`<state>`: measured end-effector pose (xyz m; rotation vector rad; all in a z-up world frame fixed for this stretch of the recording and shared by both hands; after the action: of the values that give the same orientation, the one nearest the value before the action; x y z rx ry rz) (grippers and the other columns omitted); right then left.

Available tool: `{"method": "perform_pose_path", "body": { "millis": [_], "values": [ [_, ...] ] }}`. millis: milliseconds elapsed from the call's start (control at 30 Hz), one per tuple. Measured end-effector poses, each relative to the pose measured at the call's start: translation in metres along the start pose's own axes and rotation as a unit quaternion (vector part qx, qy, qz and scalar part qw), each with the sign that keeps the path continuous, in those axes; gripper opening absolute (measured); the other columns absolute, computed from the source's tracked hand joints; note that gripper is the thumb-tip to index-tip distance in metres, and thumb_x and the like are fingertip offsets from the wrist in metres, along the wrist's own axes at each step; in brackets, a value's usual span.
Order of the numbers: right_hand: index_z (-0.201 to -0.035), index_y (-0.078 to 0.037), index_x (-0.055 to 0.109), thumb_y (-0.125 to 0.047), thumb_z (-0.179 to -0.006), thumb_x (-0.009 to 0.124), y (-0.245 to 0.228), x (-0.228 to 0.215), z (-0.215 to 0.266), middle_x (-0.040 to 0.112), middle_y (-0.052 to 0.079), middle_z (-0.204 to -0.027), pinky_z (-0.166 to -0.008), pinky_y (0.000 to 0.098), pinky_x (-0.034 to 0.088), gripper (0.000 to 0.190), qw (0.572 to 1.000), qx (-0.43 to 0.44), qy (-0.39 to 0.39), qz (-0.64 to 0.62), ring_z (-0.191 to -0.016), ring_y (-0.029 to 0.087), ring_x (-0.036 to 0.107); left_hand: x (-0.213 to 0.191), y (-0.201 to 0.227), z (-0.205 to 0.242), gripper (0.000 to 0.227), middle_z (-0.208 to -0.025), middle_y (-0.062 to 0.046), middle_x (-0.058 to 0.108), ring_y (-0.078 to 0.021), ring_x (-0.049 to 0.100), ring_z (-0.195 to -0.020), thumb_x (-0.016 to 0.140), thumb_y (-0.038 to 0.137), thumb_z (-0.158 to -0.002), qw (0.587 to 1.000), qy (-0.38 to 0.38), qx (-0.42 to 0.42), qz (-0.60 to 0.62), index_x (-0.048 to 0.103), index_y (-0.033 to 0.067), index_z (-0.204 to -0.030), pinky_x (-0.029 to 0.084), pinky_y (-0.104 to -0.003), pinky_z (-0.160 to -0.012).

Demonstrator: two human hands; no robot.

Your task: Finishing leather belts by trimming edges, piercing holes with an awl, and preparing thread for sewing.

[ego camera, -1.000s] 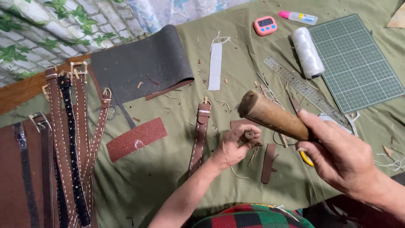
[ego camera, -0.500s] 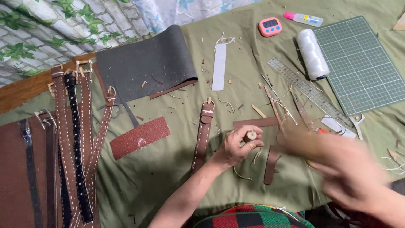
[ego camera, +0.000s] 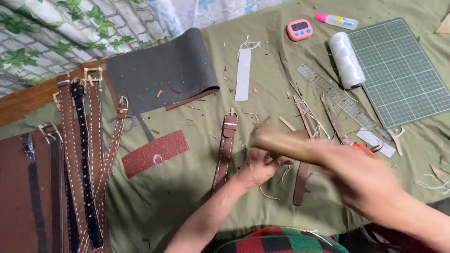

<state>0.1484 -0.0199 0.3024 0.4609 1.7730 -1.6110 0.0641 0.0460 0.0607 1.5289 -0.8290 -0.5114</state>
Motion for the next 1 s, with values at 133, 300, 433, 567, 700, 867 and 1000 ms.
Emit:
{"method": "perform_pose_path", "body": {
  "millis": [133, 300, 433, 567, 700, 867, 1000],
  "values": [
    [-0.153, -0.028, 0.047, -0.029, -0.093, 0.064, 0.116, 0.032, 0.053, 0.052, 0.001, -0.076, -0.054, 0.0384, 0.048, 0.062, 0.97, 0.039, 0.085, 0.224, -0.054, 0.024, 0.056, -0.008, 0.022, -0.009, 0.032, -0.109, -0.013, 0.077, -0.0274, 0.074, -0.104, 0.076, 0.026, -0.09, 0.972, 0.021, 0.083, -0.219, 0.072, 0.0017, -0.111, 0.058, -0.039, -0.091],
    [-0.145, -0.006, 0.058, -0.015, -0.097, 0.067, 0.141, 0.009, 0.043, 0.068, 0.011, -0.1, -0.076, 0.0343, 0.049, 0.049, 0.958, 0.029, 0.242, 0.148, -0.077, 0.023, 0.062, -0.006, 0.032, -0.005, 0.03, -0.106, 0.001, 0.076, -0.0147, 0.073, -0.096, 0.079, 0.031, -0.088, 0.977, 0.028, 0.051, -0.206, 0.068, 0.0197, -0.114, 0.057, -0.029, -0.089],
    [-0.143, -0.013, 0.06, -0.022, -0.094, 0.068, 0.168, 0.025, 0.042, 0.075, 0.01, -0.118, -0.079, 0.0326, 0.054, 0.05, 0.963, 0.093, 0.229, 0.105, -0.088, 0.021, 0.073, -0.01, 0.028, -0.004, 0.032, -0.113, -0.004, 0.076, -0.0175, 0.074, -0.104, 0.079, 0.027, -0.09, 0.984, 0.026, 0.05, -0.166, 0.066, 0.0141, -0.116, 0.058, -0.031, -0.096],
    [-0.145, -0.008, 0.057, -0.016, -0.096, 0.067, 0.108, 0.012, 0.047, 0.061, 0.005, -0.082, -0.066, 0.0306, 0.044, 0.051, 0.967, 0.002, 0.222, 0.124, -0.065, 0.018, 0.053, -0.007, 0.017, -0.003, 0.029, -0.112, 0.0, 0.074, -0.0158, 0.075, -0.101, 0.078, 0.023, -0.09, 0.981, 0.018, 0.071, -0.178, 0.066, 0.0144, -0.115, 0.058, -0.029, -0.093],
    [-0.082, 0.003, 0.041, -0.04, -0.112, 0.029, 0.15, 0.025, 0.114, 0.022, 0.015, -0.021, -0.008, 0.0352, 0.013, 0.053, 0.673, 0.339, 0.216, -0.621, -0.006, 0.029, 0.021, -0.007, 0.019, -0.005, 0.034, -0.109, 0.002, 0.075, -0.0129, 0.074, -0.095, 0.077, 0.039, -0.09, 0.969, 0.032, 0.095, -0.224, 0.067, 0.0164, -0.115, 0.061, -0.028, -0.088],
    [-0.15, -0.023, 0.049, -0.031, -0.092, 0.063, 0.1, 0.037, 0.049, 0.059, 0.002, -0.11, -0.068, 0.0405, 0.049, 0.06, 0.983, 0.016, 0.084, 0.164, -0.089, 0.026, 0.058, -0.001, 0.031, -0.008, 0.013, -0.102, -0.001, 0.075, -0.018, 0.073, -0.096, 0.064, 0.02, -0.098, 0.982, -0.033, 0.061, -0.173, 0.074, 0.0131, -0.105, 0.059, -0.032, -0.084],
    [-0.146, -0.004, 0.055, -0.022, -0.096, 0.062, 0.1, 0.019, 0.05, 0.071, 0.012, -0.132, -0.089, 0.032, 0.055, 0.053, 0.972, -0.041, 0.202, 0.116, -0.098, 0.021, 0.074, -0.008, -0.001, -0.005, 0.028, -0.097, -0.001, 0.071, -0.0198, 0.067, -0.087, 0.076, 0.028, -0.093, 0.962, 0.022, 0.075, -0.261, 0.067, 0.0192, -0.118, 0.053, -0.033, -0.08]
  ]
}}
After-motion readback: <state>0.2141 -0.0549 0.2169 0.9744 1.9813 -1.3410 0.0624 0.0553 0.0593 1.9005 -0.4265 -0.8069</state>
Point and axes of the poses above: each hand's wrist, its own z-axis away from the middle knuckle, its own x-axis out of the palm, y = z × x, the point moved 6 cm from there along -z, towards the middle knuckle
